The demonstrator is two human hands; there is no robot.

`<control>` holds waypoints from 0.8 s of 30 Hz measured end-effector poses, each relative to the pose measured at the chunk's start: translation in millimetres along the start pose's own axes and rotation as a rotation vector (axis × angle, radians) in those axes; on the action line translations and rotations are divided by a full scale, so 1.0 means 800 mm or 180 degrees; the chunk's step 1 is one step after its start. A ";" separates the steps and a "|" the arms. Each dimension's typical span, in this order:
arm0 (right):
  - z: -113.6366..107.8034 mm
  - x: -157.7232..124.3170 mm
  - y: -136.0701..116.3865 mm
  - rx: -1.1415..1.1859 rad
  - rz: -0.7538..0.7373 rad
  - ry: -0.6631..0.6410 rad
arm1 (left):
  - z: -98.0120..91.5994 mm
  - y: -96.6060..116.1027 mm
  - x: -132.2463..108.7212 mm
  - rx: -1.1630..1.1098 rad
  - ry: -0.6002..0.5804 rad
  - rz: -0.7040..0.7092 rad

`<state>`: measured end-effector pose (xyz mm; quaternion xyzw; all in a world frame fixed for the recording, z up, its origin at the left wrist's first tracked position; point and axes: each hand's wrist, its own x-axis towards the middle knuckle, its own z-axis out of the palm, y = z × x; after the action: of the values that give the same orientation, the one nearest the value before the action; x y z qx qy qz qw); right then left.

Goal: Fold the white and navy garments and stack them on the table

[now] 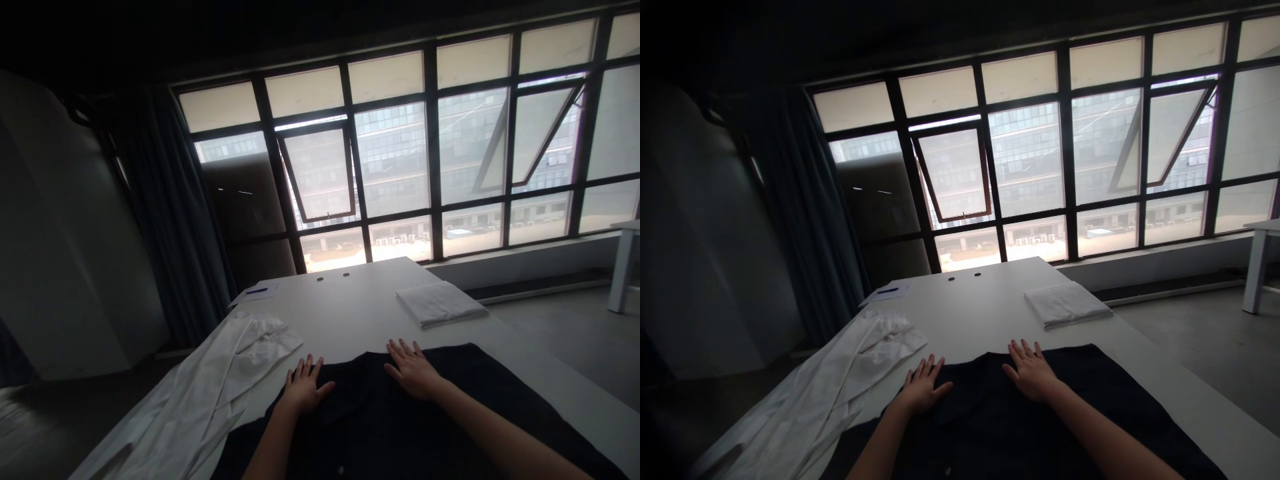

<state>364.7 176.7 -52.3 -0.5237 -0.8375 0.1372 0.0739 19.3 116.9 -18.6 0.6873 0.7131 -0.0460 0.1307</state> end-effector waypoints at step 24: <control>-0.075 -0.092 0.258 -0.0258 0.1178 0.1073 | -0.031 -0.022 0.005 -0.0252 0.1175 -0.0362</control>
<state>590.3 205.5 -57.2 -0.6861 -0.7080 0.0255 0.1651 -1.2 125.8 2.2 0.6370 0.7638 0.1015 0.0218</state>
